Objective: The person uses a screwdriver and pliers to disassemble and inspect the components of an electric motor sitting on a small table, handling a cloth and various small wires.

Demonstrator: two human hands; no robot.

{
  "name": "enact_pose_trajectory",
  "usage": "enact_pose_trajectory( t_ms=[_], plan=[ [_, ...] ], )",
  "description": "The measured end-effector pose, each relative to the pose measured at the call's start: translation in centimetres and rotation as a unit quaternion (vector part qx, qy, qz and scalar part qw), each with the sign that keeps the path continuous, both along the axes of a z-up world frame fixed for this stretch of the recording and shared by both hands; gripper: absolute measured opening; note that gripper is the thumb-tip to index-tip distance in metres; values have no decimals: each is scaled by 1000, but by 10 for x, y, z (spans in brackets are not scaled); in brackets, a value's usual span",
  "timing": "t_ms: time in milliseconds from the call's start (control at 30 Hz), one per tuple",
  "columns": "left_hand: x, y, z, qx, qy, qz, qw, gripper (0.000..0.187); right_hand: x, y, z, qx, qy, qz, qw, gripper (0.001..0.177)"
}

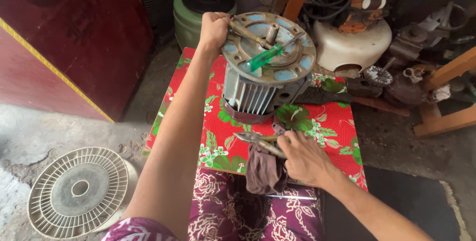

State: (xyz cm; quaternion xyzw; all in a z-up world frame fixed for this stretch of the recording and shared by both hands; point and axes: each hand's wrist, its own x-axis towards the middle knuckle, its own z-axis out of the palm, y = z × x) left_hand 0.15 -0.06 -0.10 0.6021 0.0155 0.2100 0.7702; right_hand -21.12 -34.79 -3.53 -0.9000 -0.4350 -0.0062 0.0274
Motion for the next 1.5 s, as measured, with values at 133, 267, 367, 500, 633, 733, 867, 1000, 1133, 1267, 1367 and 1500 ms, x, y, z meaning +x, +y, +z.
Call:
enact_pose_trajectory(
  t_ms=[133,267,367,500,633,733,867,1000,1133,1267,1367,1500],
  plan=[
    [-4,-1,4,-4,14,2,1000,25,-14,22,-12,75,19,60,995,29],
    [-5,-4,2,16,18,14,1000,24,-7,40,-19,92,3,46,995,26],
    [-1,-1,2,21,4,15,1000,24,-8,52,-25,40,87,-10,995,17],
    [-1,0,2,26,21,23,999,24,2,55,-28,75,6,14,997,25],
    [-1,0,3,43,-16,31,998,23,-15,56,-27,26,8,18,999,16],
    [-5,-1,4,12,32,14,999,25,-20,67,-26,55,9,-64,996,18],
    [-7,0,9,48,8,25,999,25,-26,79,-22,-11,105,-125,987,27],
    [-7,-3,5,25,15,17,999,23,-20,72,-26,20,87,-95,991,20],
    [-3,-1,5,38,5,27,999,22,-16,57,-38,57,32,-59,996,23],
    [-1,3,8,30,12,18,999,24,14,27,-43,-57,62,-82,993,17],
    [-5,-4,7,30,3,25,999,22,9,-2,-50,-68,103,-54,991,21],
    [-25,-10,21,90,39,104,990,26,36,7,0,-33,133,23,990,28]
  ],
)
